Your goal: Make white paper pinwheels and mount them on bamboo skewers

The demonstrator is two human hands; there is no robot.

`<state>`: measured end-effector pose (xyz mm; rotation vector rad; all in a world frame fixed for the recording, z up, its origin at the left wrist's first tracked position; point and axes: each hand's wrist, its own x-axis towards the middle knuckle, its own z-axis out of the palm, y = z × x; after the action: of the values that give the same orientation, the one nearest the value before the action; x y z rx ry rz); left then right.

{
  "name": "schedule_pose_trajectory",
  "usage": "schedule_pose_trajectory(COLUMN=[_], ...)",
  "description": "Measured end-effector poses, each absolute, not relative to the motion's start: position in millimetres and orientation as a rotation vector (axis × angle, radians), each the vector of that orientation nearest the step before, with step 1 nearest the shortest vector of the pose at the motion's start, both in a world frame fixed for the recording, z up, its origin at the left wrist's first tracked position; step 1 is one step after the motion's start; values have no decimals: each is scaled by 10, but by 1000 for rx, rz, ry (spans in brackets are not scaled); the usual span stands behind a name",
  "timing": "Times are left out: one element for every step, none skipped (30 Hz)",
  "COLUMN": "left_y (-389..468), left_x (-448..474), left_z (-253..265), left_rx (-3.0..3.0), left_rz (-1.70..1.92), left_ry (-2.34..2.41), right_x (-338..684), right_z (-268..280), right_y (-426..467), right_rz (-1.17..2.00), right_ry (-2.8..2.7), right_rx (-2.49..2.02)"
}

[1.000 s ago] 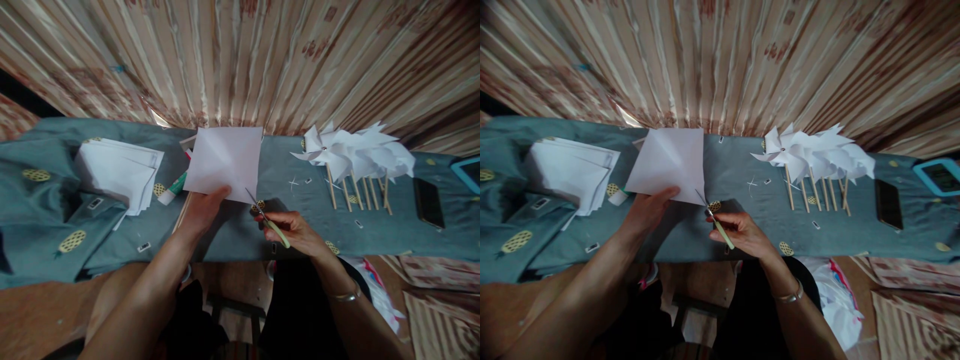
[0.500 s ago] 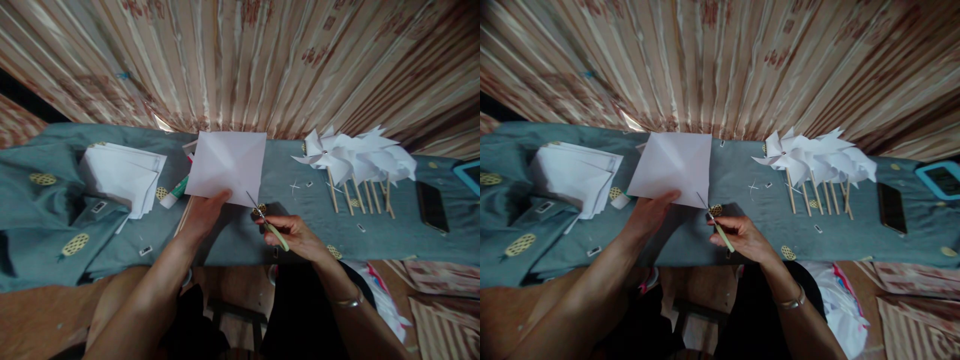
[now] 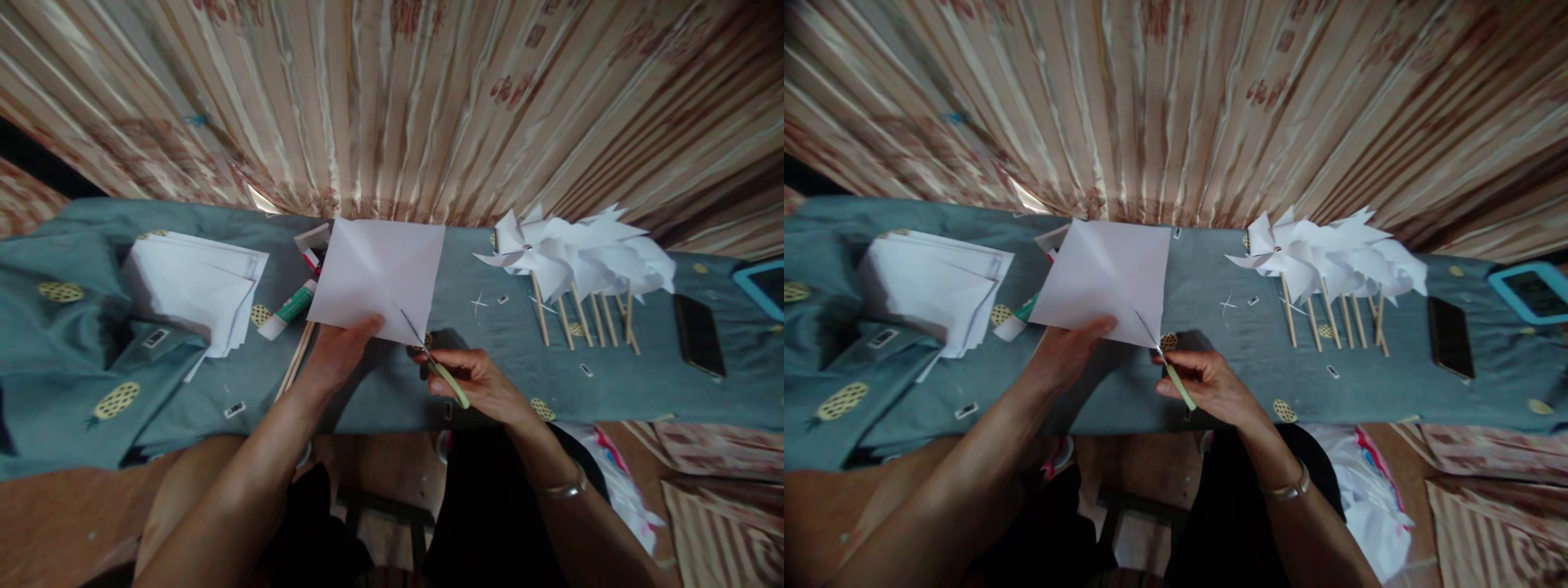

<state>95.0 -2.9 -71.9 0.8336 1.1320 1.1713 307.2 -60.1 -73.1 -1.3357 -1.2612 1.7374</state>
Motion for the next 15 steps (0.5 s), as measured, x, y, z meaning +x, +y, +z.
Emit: schedule_pose_trajectory(left_y=[-28, -27, -27, -27, -28, -28, -29, -31, -33, -37, -41, -47, -54, -61, -68], left_x=[943, 938, 935, 934, 935, 938, 942, 946, 951, 955, 957, 958, 957, 954, 950], left_z=[-719, -719, -717, -714, -711, -708, -705, -702, -699, -696, -692, -688, -683, -678, -673], left_rx=[836, 839, 842, 844, 840, 833, 829, 826, 825, 825, 824, 823, 824, 833, 849], left_rz=[1167, 1165, 1165, 1164, 1164, 1166, 1169, 1177, 1185, 1188, 1185, 1179, 1167, 1148, 1124], left_ry=[1145, 1159, 1168, 1168, 1158, 1146, 1139, 1138, 1140, 1142, 1144, 1145, 1145, 1147, 1154], right_x=[3072, 3073, 3076, 3079, 3082, 3086, 3089, 3091, 3091, 3091, 3088, 3085, 3081, 3076, 3071], right_z=[-734, -737, -740, -743, -745, -748, -749, -750, -749, -747, -743, -738, -733, -726, -720], right_y=[-602, -604, -605, -605, -605, -605, -605, -605, -605, -604, -604, -604, -603, -601, -599], right_rz=[1740, 1743, 1745, 1748, 1753, 1758, 1763, 1767, 1768, 1765, 1759, 1750, 1742, 1736, 1730], right_ry=[-1258, -1254, -1252, -1252, -1253, -1255, -1256, -1256, -1256, -1259, -1267, -1277, -1285, -1289, -1290], right_rx=[-1339, -1340, -1340, -1339, -1336, -1332, -1330, -1331, -1334, -1338, -1341, -1340, -1335, -1325, -1315])
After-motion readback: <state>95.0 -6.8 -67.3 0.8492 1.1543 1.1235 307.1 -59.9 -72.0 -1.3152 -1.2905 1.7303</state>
